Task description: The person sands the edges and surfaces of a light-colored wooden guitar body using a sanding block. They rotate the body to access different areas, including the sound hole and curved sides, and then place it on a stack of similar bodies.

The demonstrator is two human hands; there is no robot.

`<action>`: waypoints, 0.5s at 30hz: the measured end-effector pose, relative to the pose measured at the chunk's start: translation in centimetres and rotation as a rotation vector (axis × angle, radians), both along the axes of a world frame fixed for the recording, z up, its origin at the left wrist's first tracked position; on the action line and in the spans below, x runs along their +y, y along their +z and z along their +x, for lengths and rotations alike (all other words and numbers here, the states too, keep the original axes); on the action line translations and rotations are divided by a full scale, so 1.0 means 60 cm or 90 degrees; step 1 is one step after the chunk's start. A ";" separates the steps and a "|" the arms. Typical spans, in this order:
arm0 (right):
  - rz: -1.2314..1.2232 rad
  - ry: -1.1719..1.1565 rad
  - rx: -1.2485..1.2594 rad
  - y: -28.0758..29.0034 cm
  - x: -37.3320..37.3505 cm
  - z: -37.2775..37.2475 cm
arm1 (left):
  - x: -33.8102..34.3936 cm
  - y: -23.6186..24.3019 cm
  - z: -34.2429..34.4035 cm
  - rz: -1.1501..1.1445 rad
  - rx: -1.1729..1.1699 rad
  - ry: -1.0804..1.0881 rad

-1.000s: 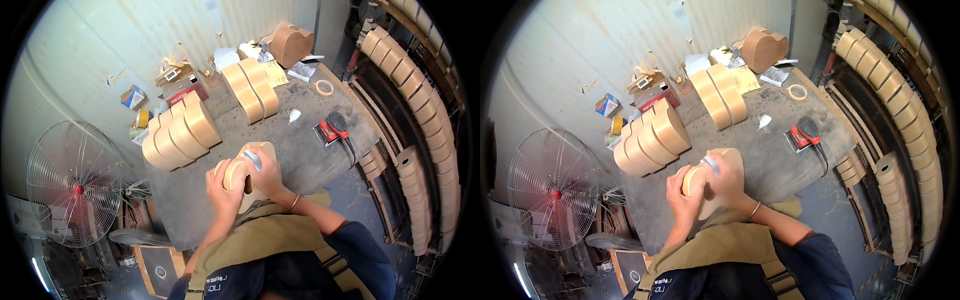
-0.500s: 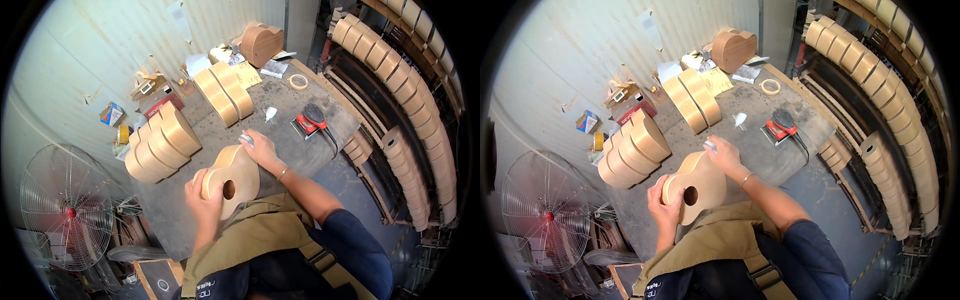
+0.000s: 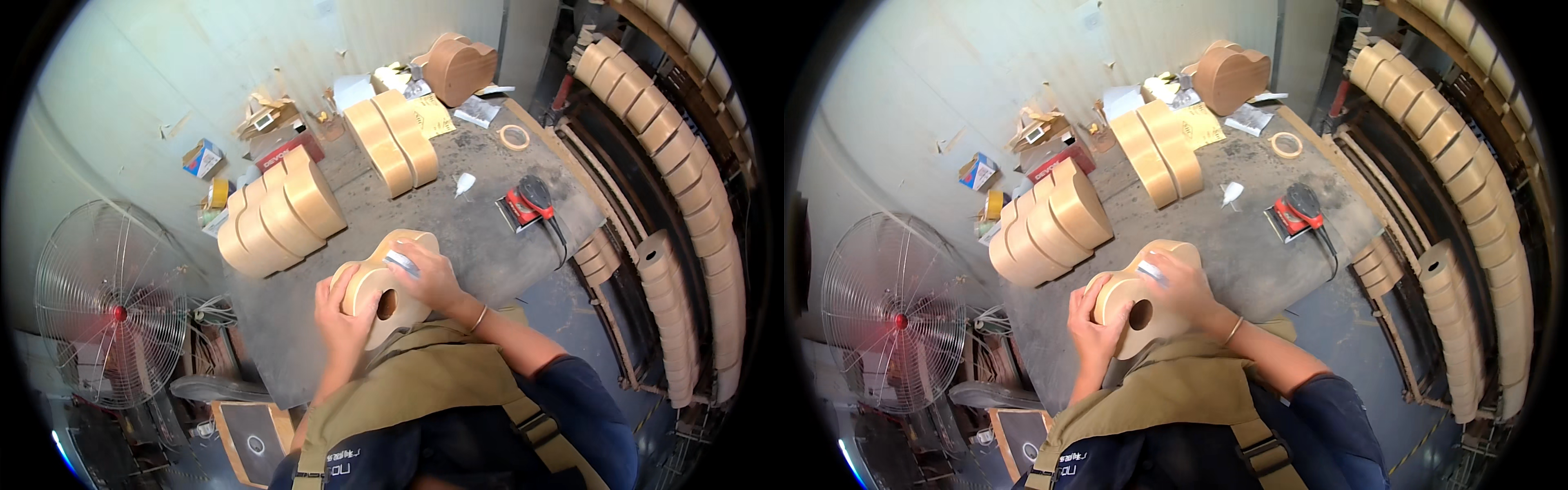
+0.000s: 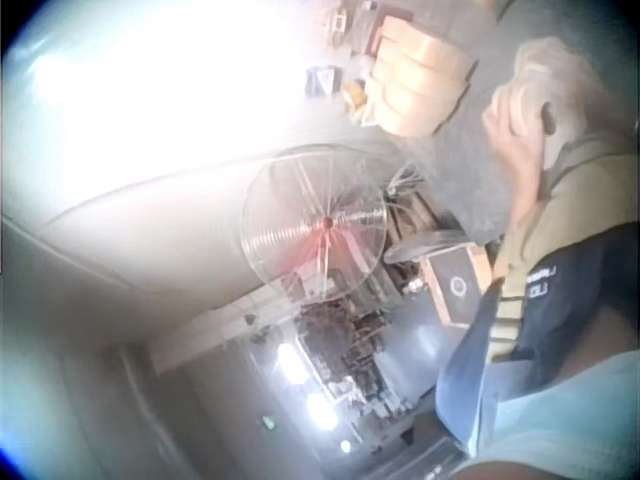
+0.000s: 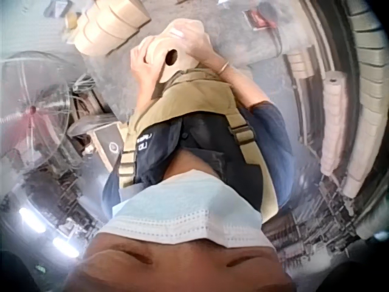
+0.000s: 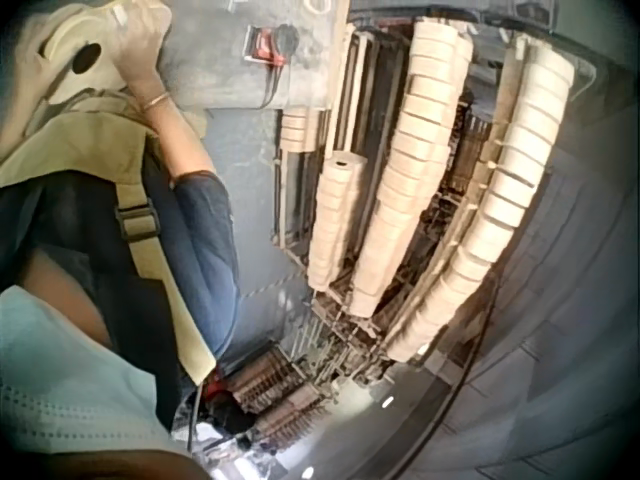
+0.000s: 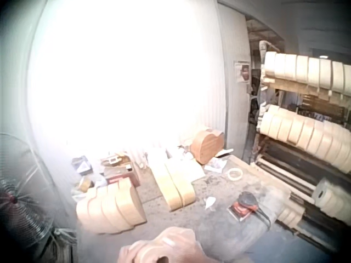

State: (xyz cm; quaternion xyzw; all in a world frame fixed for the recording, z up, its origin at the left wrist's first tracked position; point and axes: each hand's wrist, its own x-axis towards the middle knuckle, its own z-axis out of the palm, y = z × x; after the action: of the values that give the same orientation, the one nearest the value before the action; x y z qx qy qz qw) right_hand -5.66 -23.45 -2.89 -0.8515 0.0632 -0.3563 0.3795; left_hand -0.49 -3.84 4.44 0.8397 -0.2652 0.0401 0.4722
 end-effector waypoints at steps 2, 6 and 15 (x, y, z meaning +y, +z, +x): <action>0.001 -0.055 -0.012 -0.032 -0.010 0.001 | 0.008 -0.006 0.000 0.002 -0.004 0.013; 0.266 -0.173 0.105 -0.065 -0.047 0.039 | 0.026 -0.024 0.000 -0.015 -0.004 0.036; 0.148 -0.085 -0.044 -0.057 -0.004 0.057 | 0.052 -0.034 -0.001 0.000 0.032 0.065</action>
State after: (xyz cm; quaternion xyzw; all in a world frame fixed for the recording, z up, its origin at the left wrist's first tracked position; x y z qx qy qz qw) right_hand -2.24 -23.67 -6.31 -0.7832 0.1479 -0.3999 0.4526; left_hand -0.56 -0.70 2.37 0.8527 -0.2100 0.0430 0.4763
